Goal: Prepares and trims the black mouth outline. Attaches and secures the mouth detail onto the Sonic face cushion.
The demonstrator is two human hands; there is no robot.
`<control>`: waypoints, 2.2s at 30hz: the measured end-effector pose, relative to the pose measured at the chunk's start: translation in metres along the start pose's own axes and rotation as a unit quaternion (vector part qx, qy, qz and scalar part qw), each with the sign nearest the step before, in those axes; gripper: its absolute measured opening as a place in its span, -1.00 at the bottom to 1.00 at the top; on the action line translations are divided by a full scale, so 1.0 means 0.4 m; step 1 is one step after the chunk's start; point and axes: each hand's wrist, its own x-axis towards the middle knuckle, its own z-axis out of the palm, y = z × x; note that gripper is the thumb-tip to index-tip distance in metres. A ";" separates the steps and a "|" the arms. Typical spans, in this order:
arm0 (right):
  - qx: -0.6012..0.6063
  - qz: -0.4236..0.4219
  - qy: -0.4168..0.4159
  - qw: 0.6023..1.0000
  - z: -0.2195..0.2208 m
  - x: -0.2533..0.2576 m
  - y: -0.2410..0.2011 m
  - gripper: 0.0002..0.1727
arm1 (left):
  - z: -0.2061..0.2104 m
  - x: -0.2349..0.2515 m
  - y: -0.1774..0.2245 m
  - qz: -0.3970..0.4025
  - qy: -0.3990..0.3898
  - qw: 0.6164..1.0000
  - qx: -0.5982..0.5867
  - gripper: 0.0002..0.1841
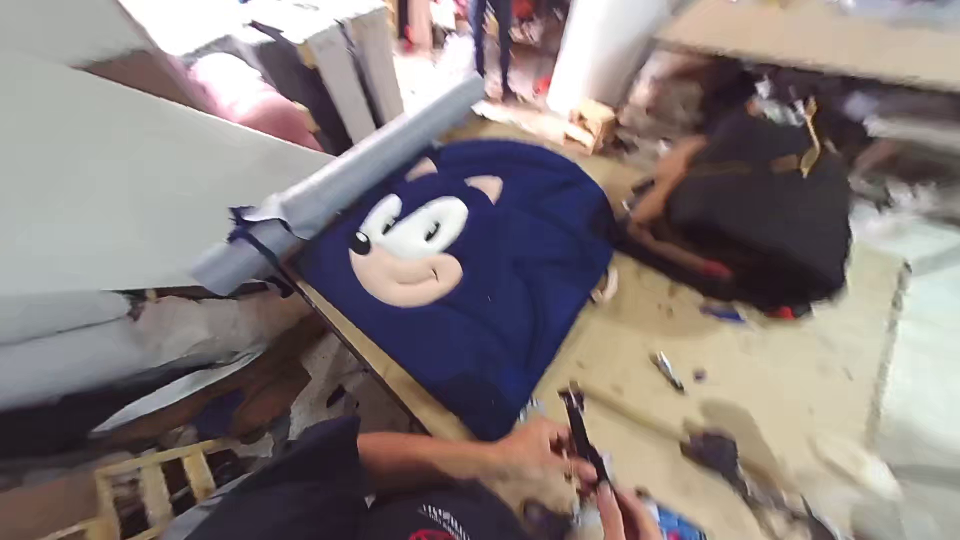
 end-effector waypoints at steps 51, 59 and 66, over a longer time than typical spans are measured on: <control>-0.192 -0.031 -0.053 0.979 -0.110 -0.186 -0.089 -0.32 | -0.047 -0.052 0.120 0.148 -0.050 0.982 -0.106 -0.66; -0.167 -0.038 -0.059 0.983 -0.108 -0.183 -0.081 -0.40 | -0.042 -0.063 0.124 0.164 -0.061 0.984 -0.024 -0.69; -0.169 -0.006 -0.079 0.982 -0.098 -0.189 -0.099 -0.31 | -0.039 -0.065 0.122 0.204 -0.056 0.977 -0.001 -0.72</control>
